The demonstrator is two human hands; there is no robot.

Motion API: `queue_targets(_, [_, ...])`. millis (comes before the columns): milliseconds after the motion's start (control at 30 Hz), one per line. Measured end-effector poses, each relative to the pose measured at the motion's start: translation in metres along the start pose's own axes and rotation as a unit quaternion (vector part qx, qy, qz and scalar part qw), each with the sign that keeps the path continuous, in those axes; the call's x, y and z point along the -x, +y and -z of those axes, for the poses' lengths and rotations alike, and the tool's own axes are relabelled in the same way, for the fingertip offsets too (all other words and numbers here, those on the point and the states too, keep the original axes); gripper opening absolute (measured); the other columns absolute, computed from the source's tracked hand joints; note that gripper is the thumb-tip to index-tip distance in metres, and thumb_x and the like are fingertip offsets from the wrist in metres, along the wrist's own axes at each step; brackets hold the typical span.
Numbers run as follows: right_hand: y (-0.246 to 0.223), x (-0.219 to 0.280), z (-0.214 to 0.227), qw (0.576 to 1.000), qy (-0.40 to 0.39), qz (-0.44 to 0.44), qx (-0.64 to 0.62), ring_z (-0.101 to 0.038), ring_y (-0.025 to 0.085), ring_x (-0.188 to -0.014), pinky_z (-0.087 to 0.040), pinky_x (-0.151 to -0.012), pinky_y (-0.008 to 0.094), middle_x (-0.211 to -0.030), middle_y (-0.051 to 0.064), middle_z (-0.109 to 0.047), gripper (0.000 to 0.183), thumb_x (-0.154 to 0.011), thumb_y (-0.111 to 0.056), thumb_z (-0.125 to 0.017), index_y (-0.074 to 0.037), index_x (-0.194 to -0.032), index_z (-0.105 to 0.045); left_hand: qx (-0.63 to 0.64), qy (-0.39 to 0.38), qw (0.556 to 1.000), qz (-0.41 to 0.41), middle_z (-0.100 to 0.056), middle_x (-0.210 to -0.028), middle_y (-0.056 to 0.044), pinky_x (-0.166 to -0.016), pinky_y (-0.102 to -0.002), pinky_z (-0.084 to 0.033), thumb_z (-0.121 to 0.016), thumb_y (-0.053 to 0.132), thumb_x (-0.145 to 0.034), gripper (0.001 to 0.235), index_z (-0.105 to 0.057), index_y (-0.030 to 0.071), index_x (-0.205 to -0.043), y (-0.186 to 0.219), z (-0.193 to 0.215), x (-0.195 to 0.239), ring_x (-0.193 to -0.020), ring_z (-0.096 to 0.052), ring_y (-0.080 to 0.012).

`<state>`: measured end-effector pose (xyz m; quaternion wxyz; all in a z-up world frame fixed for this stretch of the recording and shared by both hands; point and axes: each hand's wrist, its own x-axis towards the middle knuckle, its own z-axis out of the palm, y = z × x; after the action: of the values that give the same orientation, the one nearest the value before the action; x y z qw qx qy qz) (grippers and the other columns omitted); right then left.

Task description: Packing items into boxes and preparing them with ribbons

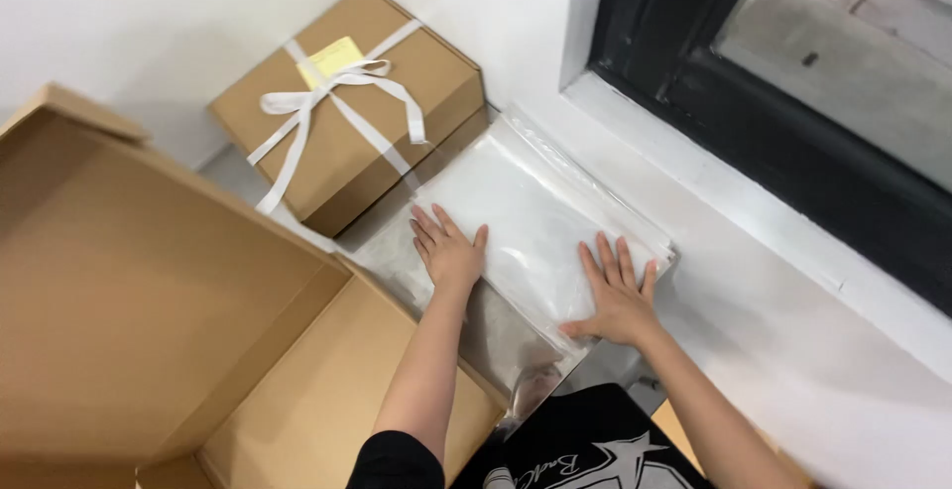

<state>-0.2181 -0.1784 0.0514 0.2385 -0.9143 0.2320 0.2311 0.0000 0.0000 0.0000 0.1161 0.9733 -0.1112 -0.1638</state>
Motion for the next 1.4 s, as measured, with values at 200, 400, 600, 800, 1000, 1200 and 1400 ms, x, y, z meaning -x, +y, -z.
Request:
queue_targets(200, [0.002,0.007,-0.001,1.0,0.016,0.02,-0.002,0.02,0.032,-0.165,0.02,-0.122,0.071,-0.182,0.005,0.015,0.141,-0.069,-0.08,-0.088,-0.039,-0.173,-0.003,-0.051,-0.127,0.99,-0.045,-0.003,-0.178,-0.027,-0.126,-0.068,-0.012,-0.038,0.072,-0.104,0.103,0.0,0.004,-0.171,-0.034,0.002,0.021,-0.166,0.0,-0.0399])
queue_targets(400, [-0.003,0.021,-0.002,0.998,0.044,0.036,-0.03,0.015,0.031,-0.167,0.011,-0.124,0.074,-0.183,0.005,0.008,0.111,-0.08,-0.072,-0.082,-0.047,-0.169,-0.02,0.075,-0.036,0.974,-0.212,-0.064,-0.149,-0.02,-0.108,-0.057,-0.053,-0.06,0.047,-0.104,0.054,-0.068,0.008,-0.14,-0.043,0.044,0.098,-0.142,-0.058,-0.0367])
queue_targets(600, [0.017,-0.056,-0.041,0.992,0.113,0.011,-0.061,-0.011,0.031,-0.167,-0.016,-0.114,0.086,-0.181,0.005,-0.018,0.076,-0.088,-0.069,-0.073,-0.041,-0.156,-0.052,0.164,0.209,0.933,-0.242,-0.067,-0.142,-0.012,-0.107,-0.055,-0.053,-0.066,0.026,-0.102,0.025,-0.077,0.017,-0.122,-0.117,0.079,0.18,-0.138,-0.059,-0.0381])
queue_targets(800, [-0.148,-0.014,-0.042,0.923,0.209,0.226,-0.232,-0.041,0.041,-0.154,-0.035,-0.121,0.066,-0.164,0.021,-0.047,0.041,-0.098,-0.04,-0.074,-0.025,-0.137,-0.072,-0.001,0.22,0.967,0.127,-0.04,-0.166,-0.016,-0.127,-0.061,-0.027,-0.072,0.041,-0.096,0.051,-0.067,0.02,-0.142,-0.26,0.09,0.306,-0.162,-0.023,-0.0388])
queue_targets(1000, [-0.315,-0.011,0.002,0.808,0.248,0.447,-0.293,-0.037,0.031,-0.159,-0.024,-0.128,0.041,-0.169,0.026,-0.04,0.028,-0.099,-0.026,-0.075,-0.024,-0.127,-0.074,0.088,0.249,0.948,0.178,-0.022,-0.178,-0.007,-0.117,-0.073,-0.032,-0.059,0.007,-0.086,0.043,-0.065,0.019,-0.128,-0.378,0.034,0.409,-0.166,-0.014,-0.0359])
queue_targets(1200, [-0.392,0.052,0.041,0.825,0.12,0.347,-0.429,-0.03,0.021,-0.16,-0.027,-0.129,0.034,-0.175,0.006,-0.022,0.071,-0.105,-0.021,-0.066,-0.007,-0.165,-0.032,0.414,0.274,0.849,0.179,-0.041,-0.171,-0.004,-0.124,-0.036,-0.038,-0.048,0.01,-0.101,0.061,-0.051,0.031,-0.158,-0.398,0.001,0.461,-0.158,-0.04,-0.0218])
queue_targets(1400, [-0.406,0.151,0.037,0.871,0.03,0.238,-0.429,-0.048,0.002,-0.134,-0.041,-0.106,0.036,-0.151,-0.017,-0.052,0.048,-0.107,-0.029,-0.052,-0.029,-0.154,-0.05,0.602,0.265,0.722,0.216,-0.036,-0.175,0.005,-0.134,-0.032,-0.02,-0.039,0.016,-0.108,0.055,-0.049,0.029,-0.16,-0.363,0.045,0.507,-0.164,-0.026,-0.0101])
